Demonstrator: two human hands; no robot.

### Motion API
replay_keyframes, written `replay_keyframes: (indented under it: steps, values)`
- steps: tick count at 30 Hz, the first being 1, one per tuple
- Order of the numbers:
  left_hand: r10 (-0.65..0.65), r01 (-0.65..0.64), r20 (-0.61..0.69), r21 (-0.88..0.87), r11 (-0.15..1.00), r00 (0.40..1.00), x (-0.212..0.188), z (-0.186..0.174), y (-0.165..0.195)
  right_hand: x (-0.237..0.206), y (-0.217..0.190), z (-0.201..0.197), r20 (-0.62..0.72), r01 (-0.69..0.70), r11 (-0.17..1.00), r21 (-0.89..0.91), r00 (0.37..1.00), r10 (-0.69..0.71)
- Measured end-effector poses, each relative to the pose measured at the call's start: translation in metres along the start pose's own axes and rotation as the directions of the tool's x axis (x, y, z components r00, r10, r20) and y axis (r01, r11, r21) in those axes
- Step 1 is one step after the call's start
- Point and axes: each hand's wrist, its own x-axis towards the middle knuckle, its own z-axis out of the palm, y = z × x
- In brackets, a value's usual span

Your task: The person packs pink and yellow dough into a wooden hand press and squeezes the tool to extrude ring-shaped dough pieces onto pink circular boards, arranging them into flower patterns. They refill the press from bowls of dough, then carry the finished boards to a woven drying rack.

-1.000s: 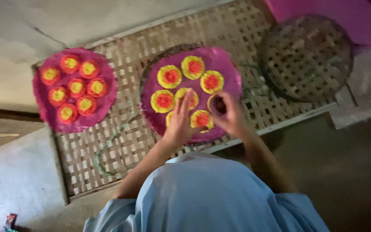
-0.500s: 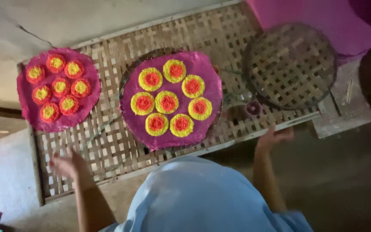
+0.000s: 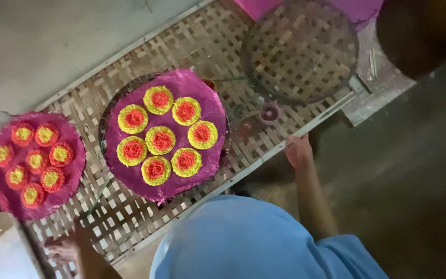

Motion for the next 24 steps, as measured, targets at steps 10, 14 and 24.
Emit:
replay_keyframes:
  steps: [10, 14, 24]
  values:
    - [0.198, -0.208, 0.135, 0.067, 0.976, 0.971, 0.018, 0.007, 0.036, 0.007, 0.003, 0.022, -0.112, 0.003, 1.000, -0.013, 0.994, -0.004]
    - [0.115, -0.136, 0.112, 0.196, 0.971, 0.987, 0.031, 0.008, 0.058, 0.012, 0.004, 0.017, -0.014, 0.080, 0.990, 0.113, 0.997, -0.079]
    - [0.088, -0.116, 0.158, 0.181, 0.977, 0.984, 0.041, 0.010, 0.104, 0.023, 0.009, 0.035, -0.337, 0.052, 0.998, -0.021, 0.940, -0.056]
